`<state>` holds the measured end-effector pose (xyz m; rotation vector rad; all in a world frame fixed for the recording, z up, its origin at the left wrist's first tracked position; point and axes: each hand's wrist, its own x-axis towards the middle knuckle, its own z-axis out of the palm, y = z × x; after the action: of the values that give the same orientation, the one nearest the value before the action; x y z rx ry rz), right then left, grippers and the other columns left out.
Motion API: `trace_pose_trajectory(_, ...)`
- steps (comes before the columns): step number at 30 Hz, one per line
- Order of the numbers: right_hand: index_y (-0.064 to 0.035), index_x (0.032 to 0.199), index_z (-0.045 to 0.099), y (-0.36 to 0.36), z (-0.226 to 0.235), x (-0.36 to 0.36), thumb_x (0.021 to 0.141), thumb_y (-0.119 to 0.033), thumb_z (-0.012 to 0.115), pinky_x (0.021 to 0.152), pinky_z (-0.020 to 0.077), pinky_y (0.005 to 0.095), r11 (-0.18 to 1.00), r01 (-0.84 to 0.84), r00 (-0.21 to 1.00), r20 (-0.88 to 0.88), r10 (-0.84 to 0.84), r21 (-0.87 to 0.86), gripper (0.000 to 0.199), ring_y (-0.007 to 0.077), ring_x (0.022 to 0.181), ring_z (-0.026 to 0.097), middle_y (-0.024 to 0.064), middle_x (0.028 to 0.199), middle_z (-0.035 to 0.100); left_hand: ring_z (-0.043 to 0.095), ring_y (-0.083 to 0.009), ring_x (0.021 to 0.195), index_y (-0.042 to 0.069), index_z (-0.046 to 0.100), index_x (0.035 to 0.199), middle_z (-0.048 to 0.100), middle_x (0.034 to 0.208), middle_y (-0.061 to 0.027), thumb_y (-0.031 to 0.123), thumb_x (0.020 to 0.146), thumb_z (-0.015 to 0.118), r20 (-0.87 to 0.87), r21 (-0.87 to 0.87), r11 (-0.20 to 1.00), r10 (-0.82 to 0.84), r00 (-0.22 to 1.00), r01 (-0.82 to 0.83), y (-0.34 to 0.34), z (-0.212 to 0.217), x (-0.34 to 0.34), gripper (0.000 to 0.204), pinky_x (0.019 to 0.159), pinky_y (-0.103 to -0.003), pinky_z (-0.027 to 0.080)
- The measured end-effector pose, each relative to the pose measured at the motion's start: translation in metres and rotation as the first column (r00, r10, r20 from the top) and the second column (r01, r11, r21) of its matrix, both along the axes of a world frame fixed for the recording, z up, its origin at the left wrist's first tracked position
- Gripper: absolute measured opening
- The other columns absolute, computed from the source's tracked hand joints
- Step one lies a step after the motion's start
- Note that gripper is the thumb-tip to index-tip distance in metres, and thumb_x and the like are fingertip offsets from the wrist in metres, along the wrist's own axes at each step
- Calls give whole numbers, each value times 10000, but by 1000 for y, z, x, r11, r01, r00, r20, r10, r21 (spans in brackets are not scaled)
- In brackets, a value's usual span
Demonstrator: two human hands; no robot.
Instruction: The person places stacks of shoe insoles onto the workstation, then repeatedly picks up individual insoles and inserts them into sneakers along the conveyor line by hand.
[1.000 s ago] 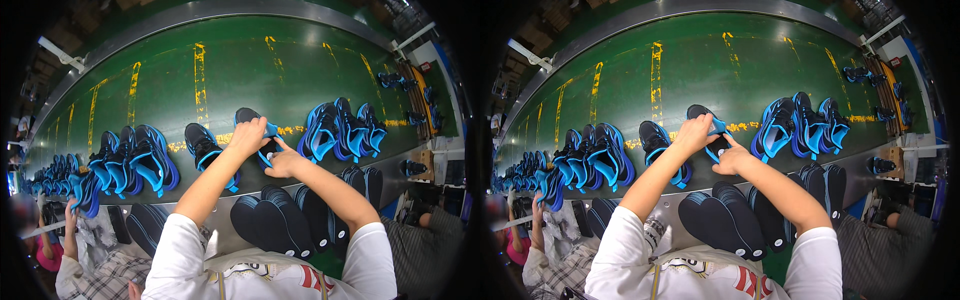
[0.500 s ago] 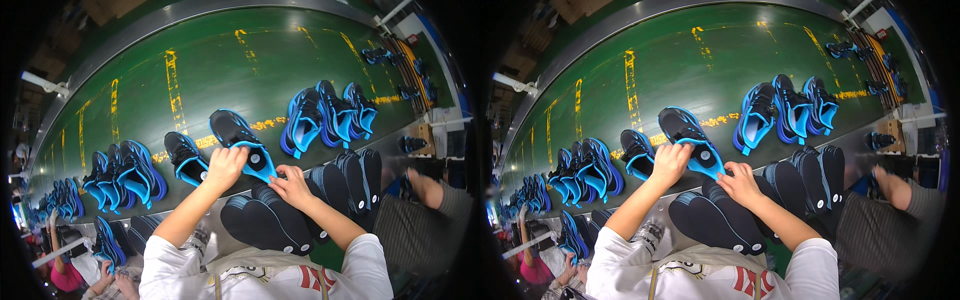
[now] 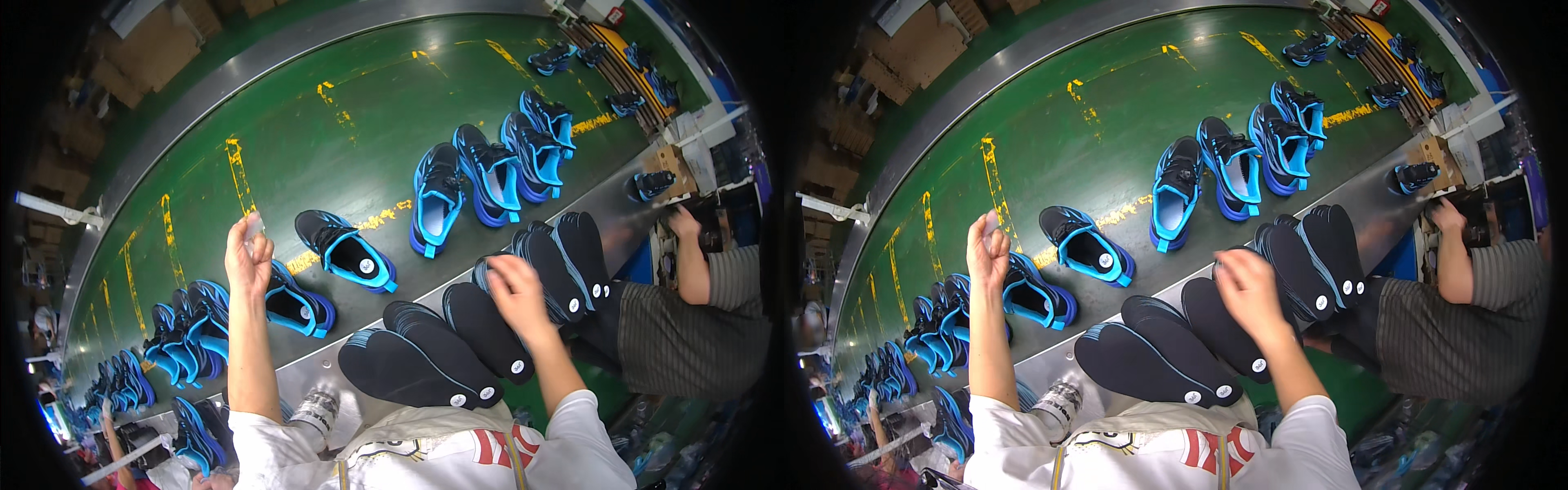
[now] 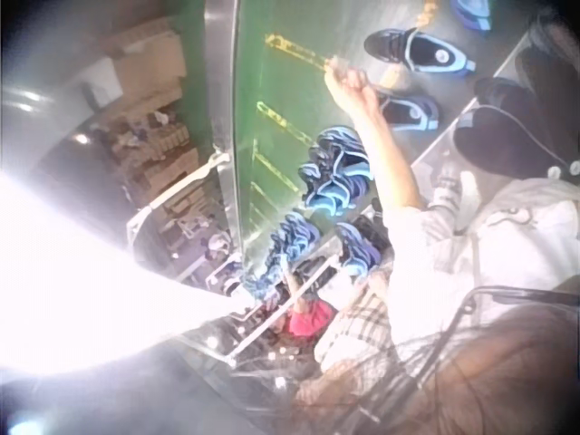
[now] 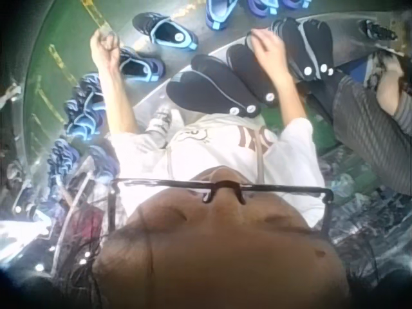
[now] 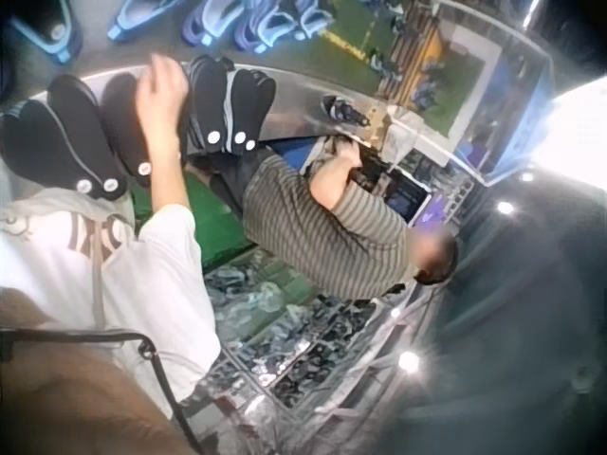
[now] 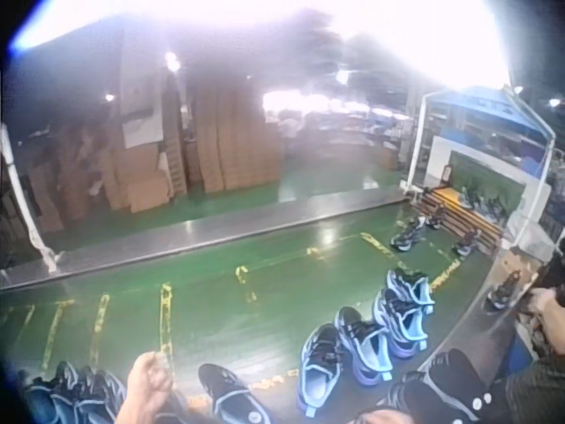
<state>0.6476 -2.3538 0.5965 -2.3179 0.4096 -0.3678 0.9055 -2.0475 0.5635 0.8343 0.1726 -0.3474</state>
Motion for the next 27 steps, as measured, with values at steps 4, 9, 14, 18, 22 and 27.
trace_pose_trajectory(4,-45,935,580,-70,-2,-69,695,-127,640,833,394,390,869,109,930,-259,-260,-482,260,318,963,497,149,1040,524,268,-48,371,66,523,774,605,834,-93,123,817,520,-12,95,961,-261,965,261,-43,18,-5,71,359,-194,210)
trace_pose_trajectory(9,-56,775,508,-105,-15,-113,643,-164,694,881,355,401,905,83,842,-456,-288,-417,253,335,1070,424,162,1227,424,300,-57,440,101,387,676,375,595,29,143,819,521,-2,504,750,-494,869,428,-113,15,-11,201,390,-206,230)
trace_pose_trajectory(14,-48,719,487,-110,-18,-114,603,-166,725,900,325,393,900,86,860,-424,-283,-427,289,317,1103,397,158,1214,436,482,-387,526,31,370,743,459,549,-221,305,826,543,306,941,196,-843,442,-276,-175,-9,-30,334,488,-435,386)
trace_pose_trajectory(18,-48,732,484,-113,-7,-118,587,-164,737,905,313,393,894,101,871,-396,-291,-436,314,314,1086,401,150,1150,451,561,-359,585,142,428,1125,557,579,-153,393,792,535,217,889,172,-974,59,-425,-215,-15,-38,431,522,-440,444)
trace_pose_trajectory(22,-42,842,479,-110,19,-105,586,-151,740,861,363,388,939,238,863,-389,-322,-249,381,322,1028,427,151,1076,416,585,-328,617,189,428,1204,589,636,-140,387,792,533,112,856,88,-994,16,-510,-228,-27,-19,469,550,-416,459)
trace_pose_trajectory(27,35,1121,491,-112,47,-72,697,-164,667,853,391,348,920,291,942,-88,-323,-262,500,320,1006,490,197,1156,470,592,-332,706,107,580,1025,601,676,-156,439,788,495,177,965,80,-902,394,-251,-222,-9,-9,417,645,-402,464)
